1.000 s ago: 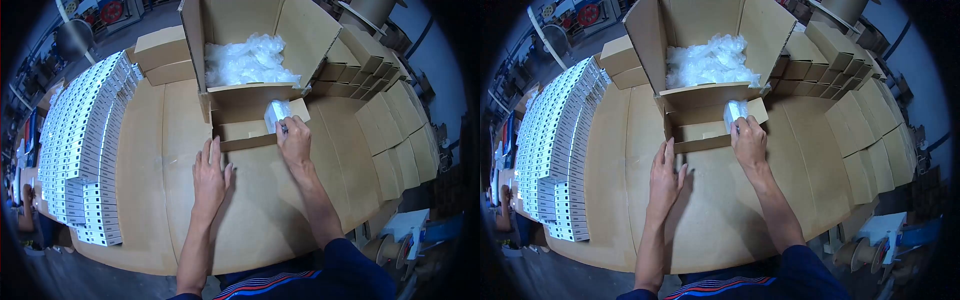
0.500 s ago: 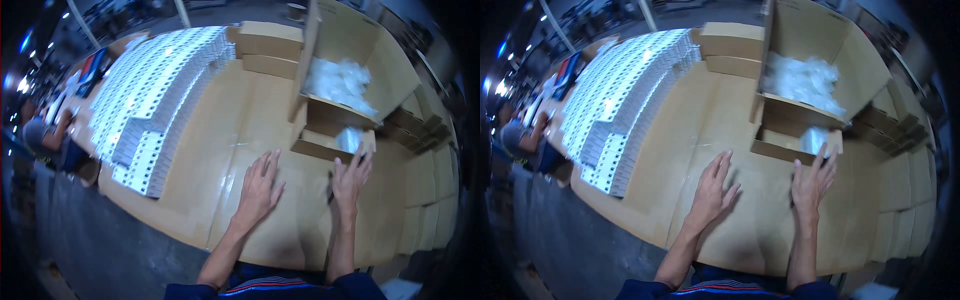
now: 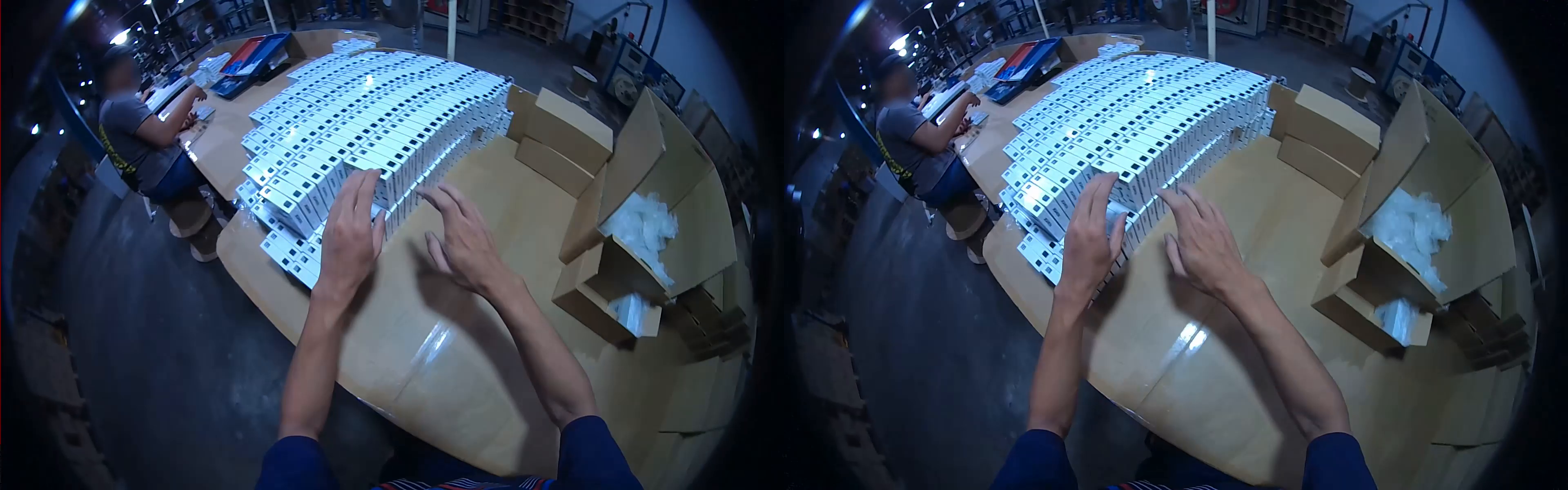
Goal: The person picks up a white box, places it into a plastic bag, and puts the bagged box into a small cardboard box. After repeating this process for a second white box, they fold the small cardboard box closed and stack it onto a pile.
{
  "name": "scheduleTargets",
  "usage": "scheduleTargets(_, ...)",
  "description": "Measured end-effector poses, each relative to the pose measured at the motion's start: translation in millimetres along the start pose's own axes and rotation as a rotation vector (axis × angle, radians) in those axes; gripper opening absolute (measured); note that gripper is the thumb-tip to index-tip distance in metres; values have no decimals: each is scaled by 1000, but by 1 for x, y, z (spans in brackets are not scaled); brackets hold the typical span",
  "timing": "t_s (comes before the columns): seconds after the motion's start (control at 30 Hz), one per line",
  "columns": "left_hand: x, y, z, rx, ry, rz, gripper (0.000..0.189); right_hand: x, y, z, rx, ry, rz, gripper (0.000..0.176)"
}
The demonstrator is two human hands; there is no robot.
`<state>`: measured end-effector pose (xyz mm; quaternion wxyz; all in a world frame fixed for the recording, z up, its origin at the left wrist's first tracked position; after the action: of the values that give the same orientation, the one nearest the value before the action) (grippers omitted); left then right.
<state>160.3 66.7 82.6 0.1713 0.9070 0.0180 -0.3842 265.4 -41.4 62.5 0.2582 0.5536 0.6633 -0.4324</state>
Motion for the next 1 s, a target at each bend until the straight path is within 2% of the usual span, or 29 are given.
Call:
scheduleTargets(0.17,7,-20,-17,65,-58,-101,63,25,8,-48,-74,19,79,70)
scheduleTargets(0.37,12,-34,-15,103,-23,-86,58,33,9,-54,-46,-17,105,69)
scheduleTargets(0.53,8,-38,-13,112,-21,-147,45,34,9,-54,1,-51,82,70)
scheduleTargets(0.63,-5,-33,-8,122,14,-151,38,13,-6,-47,-32,23,38,69)
scheduleTargets(0.77,-31,1,11,104,69,-88,38,-13,-12,-5,101,15,-309,67)
scheduleTargets(0.8,-34,16,18,121,78,-61,39,-5,-4,15,334,-123,-579,68)
scheduleTargets(0.93,-20,90,42,233,110,143,38,-12,-9,81,423,-128,-1210,54)
scheduleTargets(1.0,-4,133,44,313,71,218,38,-34,-4,108,421,-11,-1384,48)
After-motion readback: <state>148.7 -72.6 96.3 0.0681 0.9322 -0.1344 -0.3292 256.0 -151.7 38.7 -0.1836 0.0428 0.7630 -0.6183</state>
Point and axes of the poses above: each hand's wrist, its own z-axis away from the middle knuckle, its own x-axis out of the palm, y = z × x, the point moved 10 cm from there along -z, towards the middle knuckle, and after that the axes turned 6 degrees about -y, right-handed, at the moved point
